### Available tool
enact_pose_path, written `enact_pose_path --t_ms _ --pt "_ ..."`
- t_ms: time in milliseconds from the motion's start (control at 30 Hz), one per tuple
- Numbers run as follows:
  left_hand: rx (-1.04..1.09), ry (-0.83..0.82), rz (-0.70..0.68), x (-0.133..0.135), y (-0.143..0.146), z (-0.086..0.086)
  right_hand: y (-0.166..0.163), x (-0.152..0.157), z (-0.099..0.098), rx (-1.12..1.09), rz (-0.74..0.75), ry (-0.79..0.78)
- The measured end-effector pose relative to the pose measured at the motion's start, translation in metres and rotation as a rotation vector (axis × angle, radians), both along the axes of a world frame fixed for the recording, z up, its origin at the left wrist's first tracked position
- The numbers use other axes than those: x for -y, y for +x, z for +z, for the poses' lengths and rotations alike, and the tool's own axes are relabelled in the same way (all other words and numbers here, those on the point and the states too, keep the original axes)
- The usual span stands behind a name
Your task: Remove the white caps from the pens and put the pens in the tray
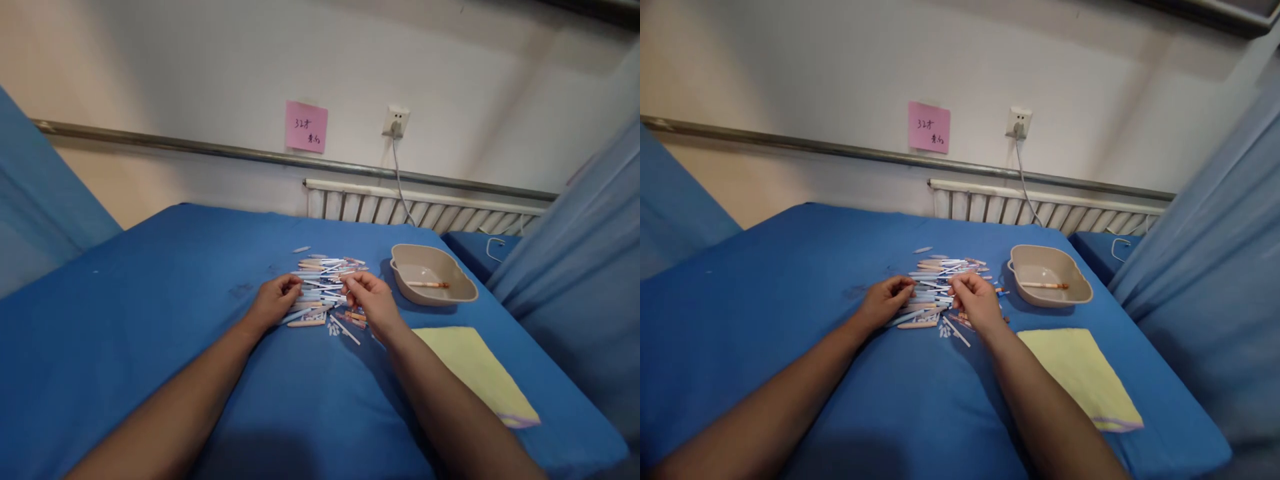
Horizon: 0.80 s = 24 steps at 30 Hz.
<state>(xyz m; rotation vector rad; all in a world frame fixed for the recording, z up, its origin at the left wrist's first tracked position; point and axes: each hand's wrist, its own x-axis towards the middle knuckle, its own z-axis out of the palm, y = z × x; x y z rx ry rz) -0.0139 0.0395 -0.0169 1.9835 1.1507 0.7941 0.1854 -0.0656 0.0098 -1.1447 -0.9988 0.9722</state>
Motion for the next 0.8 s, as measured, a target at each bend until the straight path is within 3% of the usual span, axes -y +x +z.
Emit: enact_pose_path --t_ms 133,233,467,600,800 --pt "-0.046 0.002 -0.049 -0.003 -0.003 0.000 0.004 -0.008 -0.029 0.167 -0.084 -0.040" --pt "-0.093 0.027 -0.090 -0.002 -0.004 0.003 0.013 -0.005 -0.041 0.366 -0.031 -0.024" --pt "-0.313 0.132 -0.330 0.016 -0.012 0.029 0.028 0.016 -0.012 1.074 0.228 -0.067" --pt "-0.417 0.158 -0.375 0.028 -0.014 0.038 0.030 0.022 -0.007 1.166 0.283 -0.099" --pt "-0.578 0.250 -0.484 0.041 -0.007 0.039 0.014 0.027 -0.005 1.329 0.356 -0.179"
